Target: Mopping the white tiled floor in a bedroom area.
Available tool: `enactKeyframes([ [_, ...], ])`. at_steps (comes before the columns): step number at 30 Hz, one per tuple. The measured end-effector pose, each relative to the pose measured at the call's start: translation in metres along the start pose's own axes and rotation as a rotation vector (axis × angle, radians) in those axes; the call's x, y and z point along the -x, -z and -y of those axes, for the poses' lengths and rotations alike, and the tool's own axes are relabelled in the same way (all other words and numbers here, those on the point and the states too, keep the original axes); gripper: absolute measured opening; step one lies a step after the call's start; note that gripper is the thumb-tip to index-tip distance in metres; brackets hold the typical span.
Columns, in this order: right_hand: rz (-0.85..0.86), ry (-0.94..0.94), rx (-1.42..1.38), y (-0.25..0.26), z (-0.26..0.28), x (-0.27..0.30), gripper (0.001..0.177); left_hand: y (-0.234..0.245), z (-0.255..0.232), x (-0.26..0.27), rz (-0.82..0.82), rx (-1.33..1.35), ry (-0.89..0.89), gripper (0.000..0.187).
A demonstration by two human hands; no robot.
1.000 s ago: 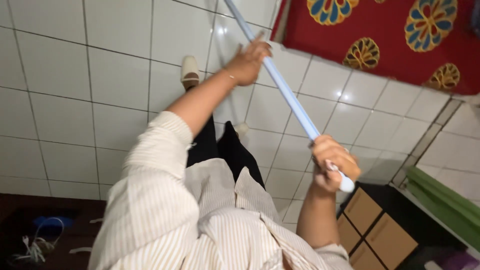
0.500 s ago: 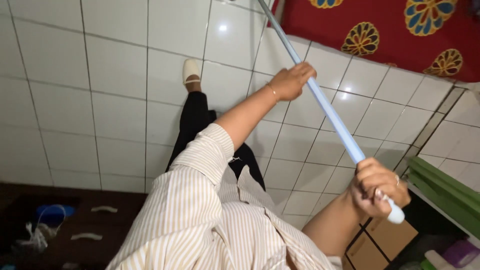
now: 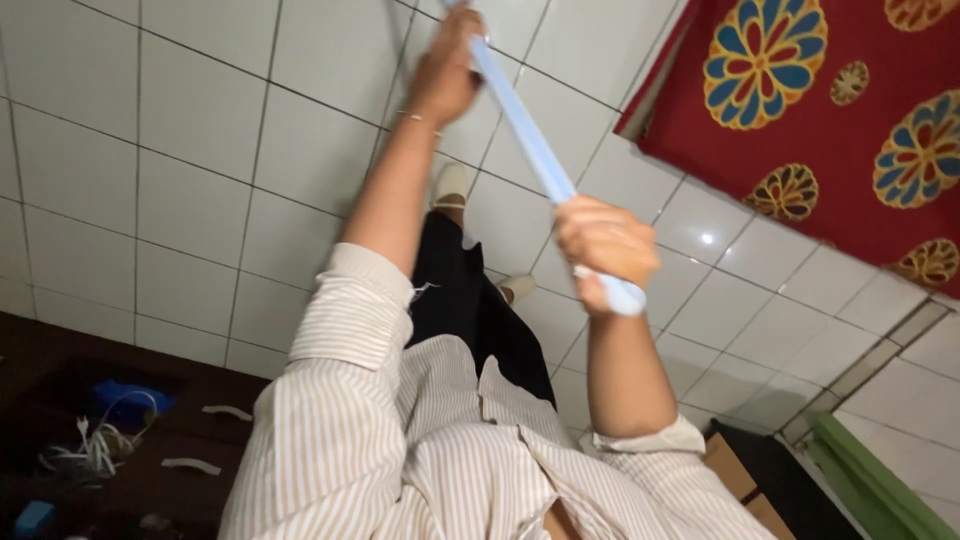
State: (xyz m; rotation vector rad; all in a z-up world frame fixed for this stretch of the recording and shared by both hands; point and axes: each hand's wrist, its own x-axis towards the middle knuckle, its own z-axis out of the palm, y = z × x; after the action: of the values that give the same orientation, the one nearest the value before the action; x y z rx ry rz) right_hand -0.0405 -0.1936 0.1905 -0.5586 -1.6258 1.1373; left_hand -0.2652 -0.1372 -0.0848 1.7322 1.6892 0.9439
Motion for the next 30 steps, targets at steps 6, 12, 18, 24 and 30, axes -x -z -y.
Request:
enactKeyframes([
  [6, 0.231, 0.136, -0.255, -0.068, -0.088, -0.037, 0.020, 0.096, 0.089, 0.011, -0.045, -0.090, 0.087, 0.057],
  [12, 0.207, 0.069, -0.275, -0.050, -0.076, -0.012, 0.019, 0.077, 0.080, 0.041, -0.035, -0.076, 0.084, 0.065],
  [18, -0.024, -0.064, -0.116, 0.007, 0.001, 0.054, 0.041, -0.002, 0.013, 0.061, 0.046, 0.066, -0.045, 0.067],
  [24, -0.345, -0.133, 0.049, 0.066, 0.096, 0.156, 0.037, -0.114, -0.096, 0.102, 0.199, 0.196, -0.149, 0.062],
  [30, -0.540, -0.057, 0.250, 0.113, 0.182, 0.265, 0.022, -0.219, -0.226, 0.164, 0.471, 0.282, -0.185, 0.057],
])
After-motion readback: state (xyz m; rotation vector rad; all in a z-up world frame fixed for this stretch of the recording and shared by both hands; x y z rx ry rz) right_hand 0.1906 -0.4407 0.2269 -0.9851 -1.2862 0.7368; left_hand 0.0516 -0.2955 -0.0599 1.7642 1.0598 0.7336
